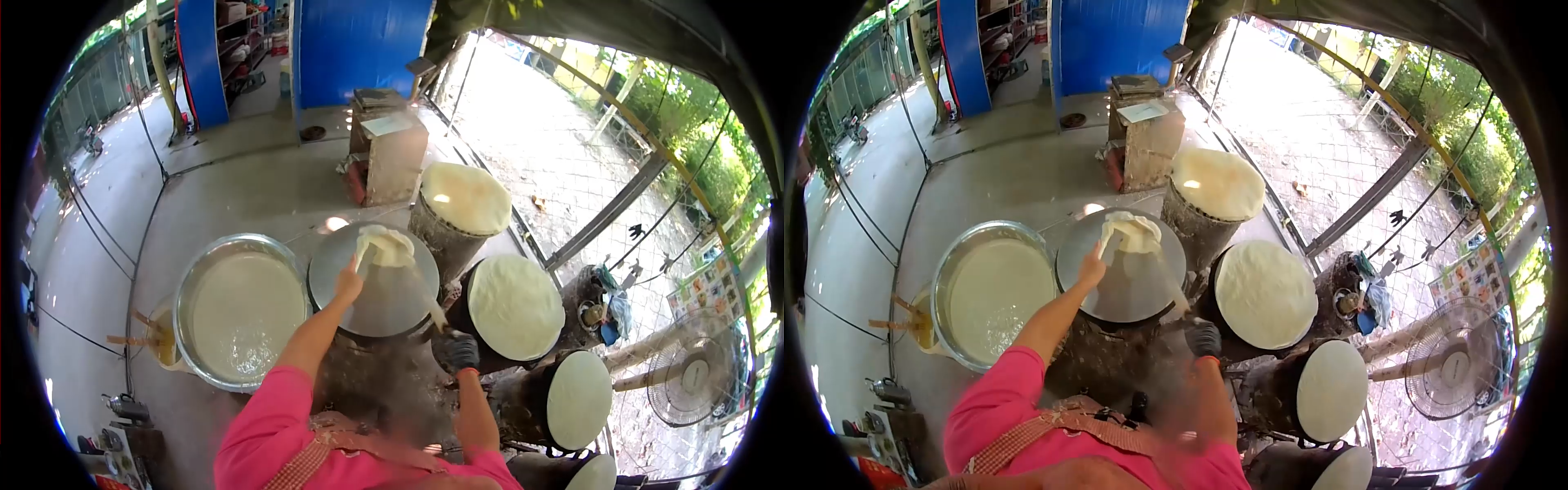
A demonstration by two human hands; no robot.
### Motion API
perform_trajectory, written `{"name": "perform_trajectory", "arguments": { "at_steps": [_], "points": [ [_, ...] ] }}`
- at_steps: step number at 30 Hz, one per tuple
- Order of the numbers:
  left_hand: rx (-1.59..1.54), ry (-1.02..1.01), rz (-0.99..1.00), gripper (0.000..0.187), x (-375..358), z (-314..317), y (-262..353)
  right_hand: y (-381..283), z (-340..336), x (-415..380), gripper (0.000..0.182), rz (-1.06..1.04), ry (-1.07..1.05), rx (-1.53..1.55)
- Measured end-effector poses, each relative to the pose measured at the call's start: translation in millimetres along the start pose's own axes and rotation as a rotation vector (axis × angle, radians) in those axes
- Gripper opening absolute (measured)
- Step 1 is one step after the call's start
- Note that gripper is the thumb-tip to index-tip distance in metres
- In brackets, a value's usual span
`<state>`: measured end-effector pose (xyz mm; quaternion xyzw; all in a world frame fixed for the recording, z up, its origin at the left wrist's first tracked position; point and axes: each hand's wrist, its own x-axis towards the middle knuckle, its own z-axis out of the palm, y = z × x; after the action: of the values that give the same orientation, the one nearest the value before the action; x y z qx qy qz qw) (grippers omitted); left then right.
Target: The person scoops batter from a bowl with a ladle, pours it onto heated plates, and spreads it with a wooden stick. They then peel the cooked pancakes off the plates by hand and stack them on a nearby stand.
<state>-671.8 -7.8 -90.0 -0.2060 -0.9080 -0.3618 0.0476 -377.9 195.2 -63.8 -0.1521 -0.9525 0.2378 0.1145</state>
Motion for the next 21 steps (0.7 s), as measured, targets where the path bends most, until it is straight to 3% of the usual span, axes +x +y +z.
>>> {"name": "perform_trajectory", "arguments": {
  "at_steps": [4,5,8,9,10,11,12,13,15,17,18,21],
  "points": [
    [0.119,-0.209,-0.057,0.062,-2.1,-48.4,28.3,-40.3,28.3,25.6,0.016,0.737,0.267,1.028],
    [0.142,-0.249,-0.057,0.061,-4.6,-52.2,31.7,-46.7,42.5,33.5,0.016,0.445,0.248,0.915],
    [-0.074,-0.067,-0.024,0.064,16.5,-74.8,50.6,-88.3,-8.9,45.8,0.023,0.366,-0.022,-0.267],
    [-0.124,0.015,-0.006,0.065,24.1,-94.9,50.0,-37.5,16.6,47.9,0.026,0.525,-0.145,-0.073],
    [-0.178,0.087,0.013,0.066,25.7,-114.0,52.4,-41.5,15.0,49.0,0.028,0.442,0.084,0.126],
    [-0.246,0.159,0.031,0.067,26.1,-129.1,58.7,-44.3,27.5,55.8,0.029,0.535,0.161,0.407],
    [-0.336,0.097,0.064,0.067,16.2,-148.3,57.2,-48.7,43.6,52.8,0.031,0.633,0.231,0.678],
    [-0.431,0.032,0.090,0.068,5.1,-164.4,47.0,-68.9,53.1,71.0,0.033,0.645,0.162,0.398],
    [-0.495,-0.180,-0.112,0.064,-37.1,-172.6,14.3,-57.4,95.6,96.8,0.030,0.501,0.463,0.507],
    [-0.326,-0.188,0.019,0.064,-95.0,-184.1,-20.0,-9.2,76.8,97.0,0.026,0.467,0.204,0.139],
    [-0.240,-0.174,-0.008,0.064,-125.4,-180.3,-51.6,-5.1,78.4,99.0,0.027,0.430,0.092,-0.026],
    [-0.480,-0.244,-0.278,0.063,-181.2,-203.2,-73.0,-86.6,-2.4,67.5,0.032,0.959,-0.105,0.483]
  ]
}}
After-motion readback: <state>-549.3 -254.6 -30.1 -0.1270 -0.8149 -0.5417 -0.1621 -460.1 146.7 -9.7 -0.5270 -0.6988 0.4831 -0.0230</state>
